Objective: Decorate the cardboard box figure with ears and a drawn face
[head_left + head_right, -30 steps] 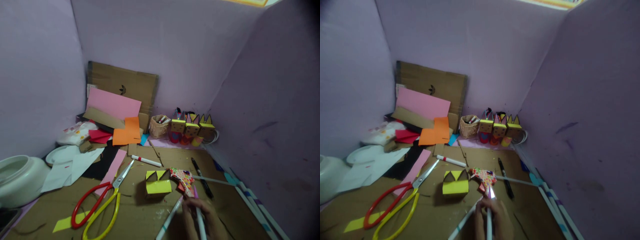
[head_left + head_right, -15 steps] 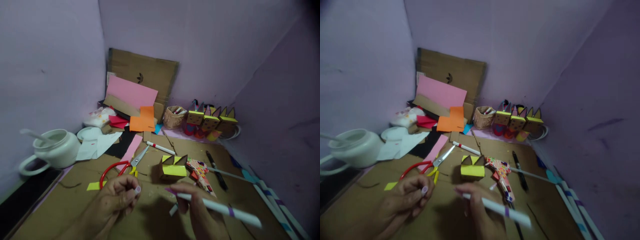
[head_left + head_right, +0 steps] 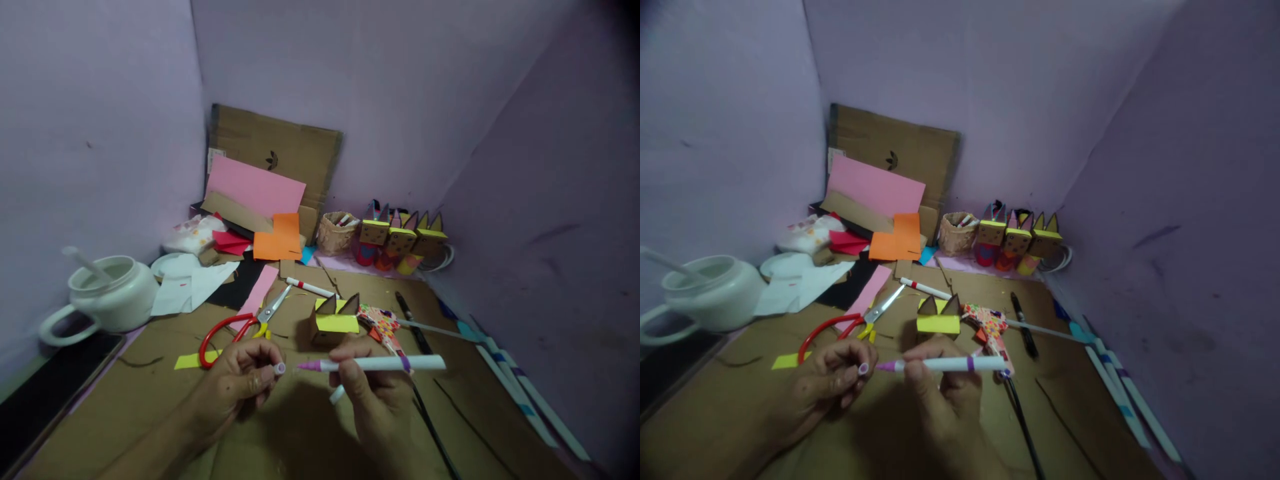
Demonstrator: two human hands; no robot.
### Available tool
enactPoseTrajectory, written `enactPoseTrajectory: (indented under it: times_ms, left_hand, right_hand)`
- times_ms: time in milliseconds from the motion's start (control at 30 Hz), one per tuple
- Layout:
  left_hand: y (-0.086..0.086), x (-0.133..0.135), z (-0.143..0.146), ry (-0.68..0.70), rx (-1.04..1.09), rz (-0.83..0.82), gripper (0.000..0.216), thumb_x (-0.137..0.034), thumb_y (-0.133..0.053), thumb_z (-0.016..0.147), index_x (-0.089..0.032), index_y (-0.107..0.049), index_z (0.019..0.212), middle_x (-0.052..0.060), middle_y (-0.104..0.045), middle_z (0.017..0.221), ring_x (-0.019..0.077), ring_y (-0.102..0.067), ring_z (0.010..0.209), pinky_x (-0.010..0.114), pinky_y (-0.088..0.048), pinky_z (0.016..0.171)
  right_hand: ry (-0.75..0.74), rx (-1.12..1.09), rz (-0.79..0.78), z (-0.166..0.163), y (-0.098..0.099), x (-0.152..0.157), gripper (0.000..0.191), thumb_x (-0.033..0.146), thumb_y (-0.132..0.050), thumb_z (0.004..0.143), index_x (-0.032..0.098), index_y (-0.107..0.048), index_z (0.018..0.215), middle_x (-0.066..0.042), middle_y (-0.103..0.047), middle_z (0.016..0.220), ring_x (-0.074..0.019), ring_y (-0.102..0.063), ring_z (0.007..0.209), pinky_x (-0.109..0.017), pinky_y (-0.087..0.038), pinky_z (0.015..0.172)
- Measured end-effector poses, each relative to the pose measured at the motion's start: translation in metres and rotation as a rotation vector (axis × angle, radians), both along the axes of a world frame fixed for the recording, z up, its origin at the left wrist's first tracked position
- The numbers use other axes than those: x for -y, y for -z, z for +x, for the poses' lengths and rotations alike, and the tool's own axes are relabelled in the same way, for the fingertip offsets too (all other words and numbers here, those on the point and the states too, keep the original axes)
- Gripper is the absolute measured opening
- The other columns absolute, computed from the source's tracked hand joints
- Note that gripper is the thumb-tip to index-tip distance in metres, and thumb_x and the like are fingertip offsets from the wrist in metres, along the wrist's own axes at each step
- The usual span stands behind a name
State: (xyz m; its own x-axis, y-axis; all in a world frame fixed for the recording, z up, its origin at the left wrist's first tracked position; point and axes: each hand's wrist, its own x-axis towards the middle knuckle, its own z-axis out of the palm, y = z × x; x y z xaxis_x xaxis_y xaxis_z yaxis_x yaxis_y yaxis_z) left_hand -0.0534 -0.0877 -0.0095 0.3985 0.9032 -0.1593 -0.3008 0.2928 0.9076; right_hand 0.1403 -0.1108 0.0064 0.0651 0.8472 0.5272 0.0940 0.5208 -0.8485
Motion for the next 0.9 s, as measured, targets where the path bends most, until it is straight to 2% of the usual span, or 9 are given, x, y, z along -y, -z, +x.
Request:
enactPoseTrajectory:
  times_ms: [133,300,433,567,633,733,833,900]
  left_hand:
    - [0.008,0.000,-0.002,0.031,0.014,0.047,0.037,-0.047,-0.083,0.063,-0.016,-0.066,0.073,-0.002,-0.053,0.062,0.0056,-0.043,0.048,0.017,-0.030,0.043]
    - [0.009,0.002,-0.002,0.035,0.026,0.109,0.030,-0.044,-0.080,0.069,-0.017,-0.066,0.073,-0.001,-0.054,0.071,0.0051,-0.041,0.050,0.018,-0.029,0.044]
    - [0.007,0.001,-0.002,0.049,0.014,0.140,0.030,-0.043,-0.079,0.070,-0.017,-0.065,0.073,-0.001,-0.052,0.070,0.0052,-0.041,0.051,0.018,-0.029,0.044]
    - [0.008,-0.001,-0.005,-0.030,-0.007,0.097,0.031,-0.042,-0.081,0.067,-0.017,-0.065,0.072,-0.002,-0.053,0.067,0.0059,-0.045,0.049,0.017,-0.031,0.044]
    - [0.008,-0.002,-0.006,-0.076,-0.017,0.082,0.030,-0.040,-0.083,0.065,-0.018,-0.065,0.073,-0.002,-0.054,0.065,0.0063,-0.045,0.048,0.017,-0.031,0.043]
    - [0.005,-0.004,-0.006,-0.077,-0.018,0.051,0.029,-0.039,-0.084,0.063,-0.018,-0.067,0.074,-0.001,-0.056,0.065,0.0083,-0.047,0.052,0.017,-0.035,0.043]
    - [0.002,-0.005,-0.004,-0.076,-0.019,0.043,0.028,-0.036,-0.084,0.063,-0.018,-0.067,0.073,-0.001,-0.056,0.063,0.0086,-0.047,0.053,0.016,-0.036,0.043]
    - [0.002,-0.006,-0.004,-0.075,-0.013,0.047,0.027,-0.035,-0.084,0.063,-0.017,-0.067,0.073,-0.001,-0.056,0.064,0.0087,-0.047,0.054,0.016,-0.036,0.043]
  right_hand:
    - [0.029,0.115,0.157,-0.007,-0.003,0.003,0.006,0.023,-0.062,0.086,0.021,-0.066,0.084,0.001,-0.061,0.065,-0.0128,-0.056,0.058,-0.023,-0.043,0.053]
    - [0.079,0.106,0.272,-0.011,-0.005,0.007,0.007,0.022,-0.058,0.088,0.021,-0.063,0.084,0.001,-0.059,0.064,-0.0127,-0.053,0.057,-0.025,-0.040,0.054]
    - [0.128,0.110,0.242,-0.005,-0.009,0.006,0.015,0.021,-0.054,0.089,0.020,-0.061,0.075,0.002,-0.053,0.059,-0.0119,-0.052,0.053,-0.025,-0.038,0.051]
    - [0.131,0.239,0.063,0.006,-0.012,0.017,0.014,0.023,-0.059,0.086,0.020,-0.062,0.073,0.002,-0.059,0.060,-0.0124,-0.057,0.054,-0.023,-0.043,0.050]
    - [0.081,0.338,-0.020,0.015,-0.010,0.031,0.010,0.021,-0.062,0.085,0.020,-0.063,0.075,0.001,-0.064,0.063,-0.0129,-0.061,0.056,-0.023,-0.047,0.053]
    - [-0.092,0.493,-0.033,0.031,-0.001,0.057,0.008,0.013,-0.064,0.083,0.021,-0.065,0.082,-0.002,-0.070,0.070,-0.0150,-0.066,0.061,-0.024,-0.052,0.059]
    - [-0.192,0.541,-0.004,0.047,0.014,0.077,0.027,0.013,-0.066,0.080,0.023,-0.065,0.106,-0.006,-0.075,0.083,-0.0192,-0.070,0.071,-0.029,-0.056,0.064]
    - [-0.227,0.550,0.048,0.054,0.024,0.085,0.036,0.013,-0.065,0.079,0.024,-0.063,0.113,-0.006,-0.075,0.086,-0.0198,-0.070,0.072,-0.030,-0.056,0.063]
